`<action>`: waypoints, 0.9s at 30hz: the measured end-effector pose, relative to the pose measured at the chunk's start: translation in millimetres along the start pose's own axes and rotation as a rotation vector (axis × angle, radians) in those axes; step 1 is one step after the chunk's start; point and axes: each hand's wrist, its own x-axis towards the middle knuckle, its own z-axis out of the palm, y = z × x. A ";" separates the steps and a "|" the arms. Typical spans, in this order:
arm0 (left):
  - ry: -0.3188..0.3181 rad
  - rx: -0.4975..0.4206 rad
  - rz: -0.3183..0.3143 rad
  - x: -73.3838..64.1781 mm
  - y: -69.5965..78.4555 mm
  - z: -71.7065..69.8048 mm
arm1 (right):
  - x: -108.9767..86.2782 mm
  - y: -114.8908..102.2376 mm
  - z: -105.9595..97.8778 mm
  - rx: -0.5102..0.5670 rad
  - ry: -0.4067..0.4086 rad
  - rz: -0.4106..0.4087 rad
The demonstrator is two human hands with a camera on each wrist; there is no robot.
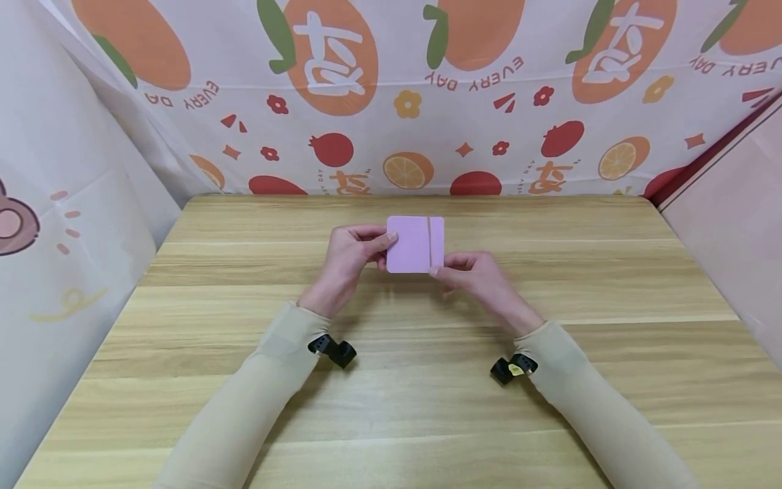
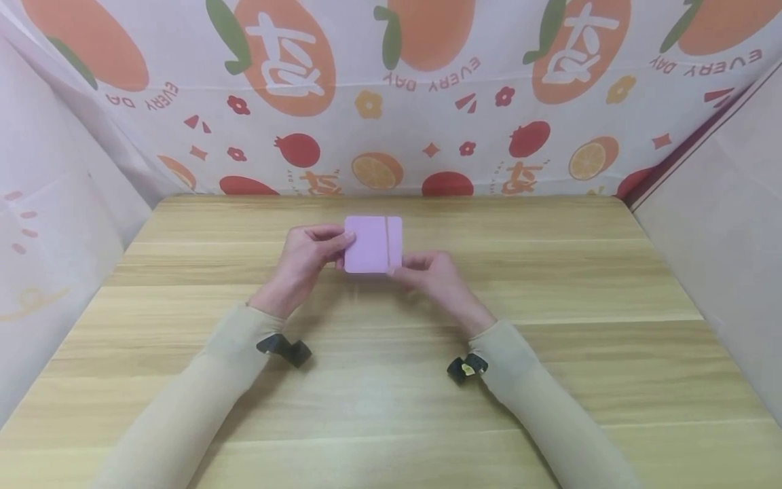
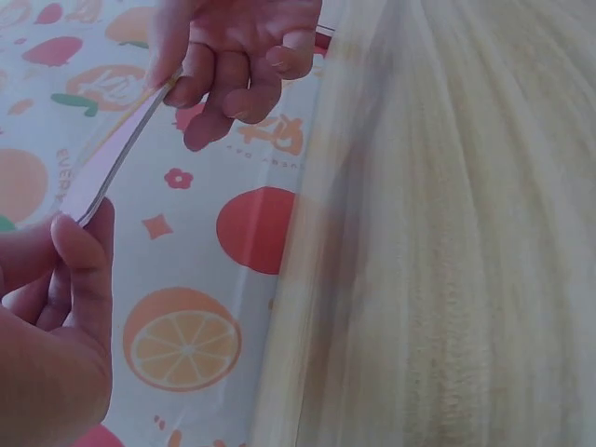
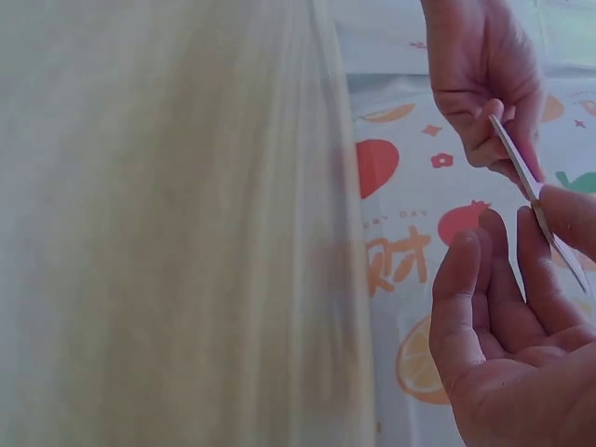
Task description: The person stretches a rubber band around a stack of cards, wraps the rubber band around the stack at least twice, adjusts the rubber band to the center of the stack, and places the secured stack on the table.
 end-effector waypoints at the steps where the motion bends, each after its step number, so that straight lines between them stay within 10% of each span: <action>1: 0.002 0.007 0.004 -0.7 -0.3 0.9 | 0.0 0.7 1.4 0.000 0.006 0.005; 27: -0.042 -0.005 -0.002 0.1 -5.4 6.8 | 1.5 2.5 7.6 0.135 0.096 0.055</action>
